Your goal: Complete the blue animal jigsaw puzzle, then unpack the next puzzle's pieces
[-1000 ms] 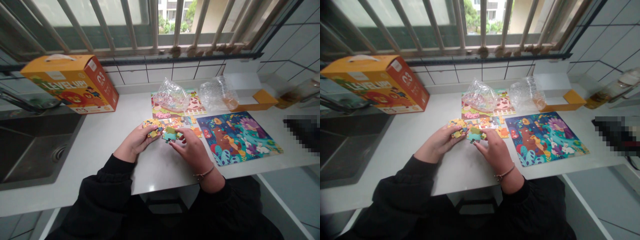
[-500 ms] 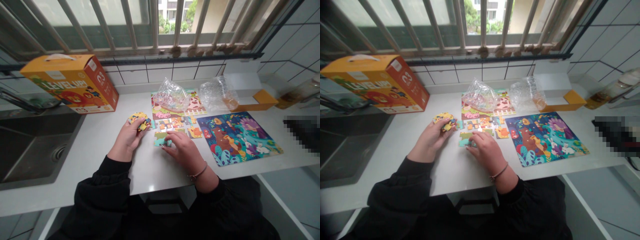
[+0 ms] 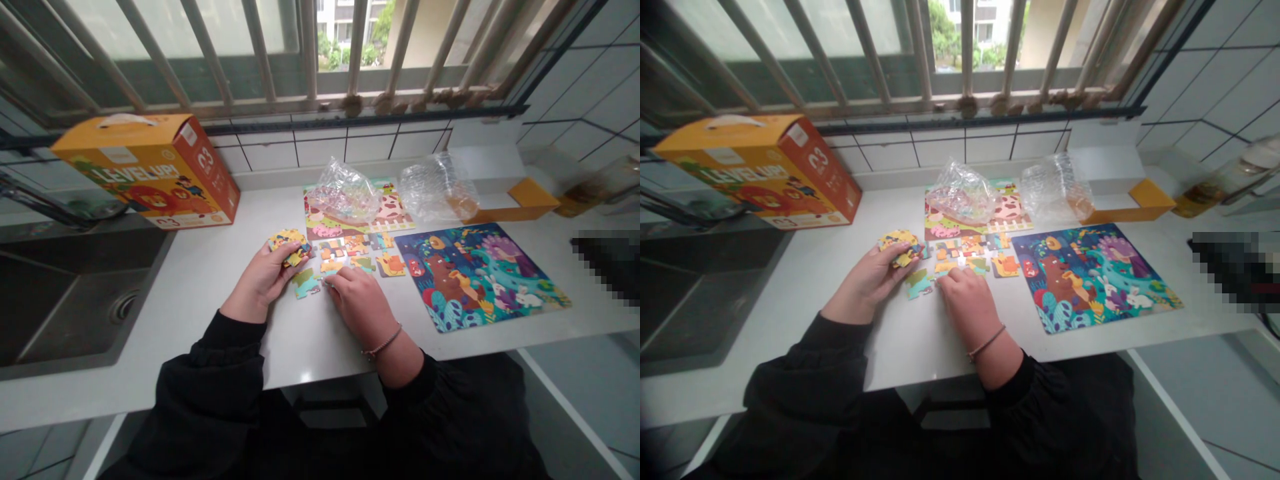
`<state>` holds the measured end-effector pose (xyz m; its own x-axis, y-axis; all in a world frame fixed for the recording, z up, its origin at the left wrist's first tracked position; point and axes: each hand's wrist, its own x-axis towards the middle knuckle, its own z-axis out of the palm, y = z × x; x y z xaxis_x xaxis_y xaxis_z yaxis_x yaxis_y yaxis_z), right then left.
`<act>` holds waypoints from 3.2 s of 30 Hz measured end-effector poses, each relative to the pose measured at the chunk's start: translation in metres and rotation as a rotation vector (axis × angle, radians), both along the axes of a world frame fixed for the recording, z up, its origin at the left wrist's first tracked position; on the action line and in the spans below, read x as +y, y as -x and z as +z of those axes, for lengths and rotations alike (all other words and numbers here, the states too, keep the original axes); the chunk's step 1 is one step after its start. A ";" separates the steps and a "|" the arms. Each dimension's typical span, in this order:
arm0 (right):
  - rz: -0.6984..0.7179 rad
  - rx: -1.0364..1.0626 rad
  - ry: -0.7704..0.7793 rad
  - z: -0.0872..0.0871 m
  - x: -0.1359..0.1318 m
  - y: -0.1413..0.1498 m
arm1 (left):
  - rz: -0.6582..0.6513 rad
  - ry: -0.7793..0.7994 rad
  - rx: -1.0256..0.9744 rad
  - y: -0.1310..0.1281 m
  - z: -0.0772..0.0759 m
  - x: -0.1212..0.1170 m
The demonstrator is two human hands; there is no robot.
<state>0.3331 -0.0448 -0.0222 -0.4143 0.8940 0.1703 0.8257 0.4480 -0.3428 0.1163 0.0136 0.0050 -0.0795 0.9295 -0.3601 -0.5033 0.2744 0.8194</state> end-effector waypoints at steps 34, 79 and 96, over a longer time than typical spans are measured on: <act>-0.293 1.024 0.189 -0.001 -0.001 -0.013 | -0.528 -0.063 -0.010 -0.016 0.001 -0.019; -0.326 0.949 0.265 0.010 0.004 -0.058 | -0.450 -0.078 -0.044 -0.043 -0.013 -0.022; -0.370 1.387 0.503 0.010 0.010 -0.059 | -0.412 -0.122 -0.042 -0.042 -0.010 -0.020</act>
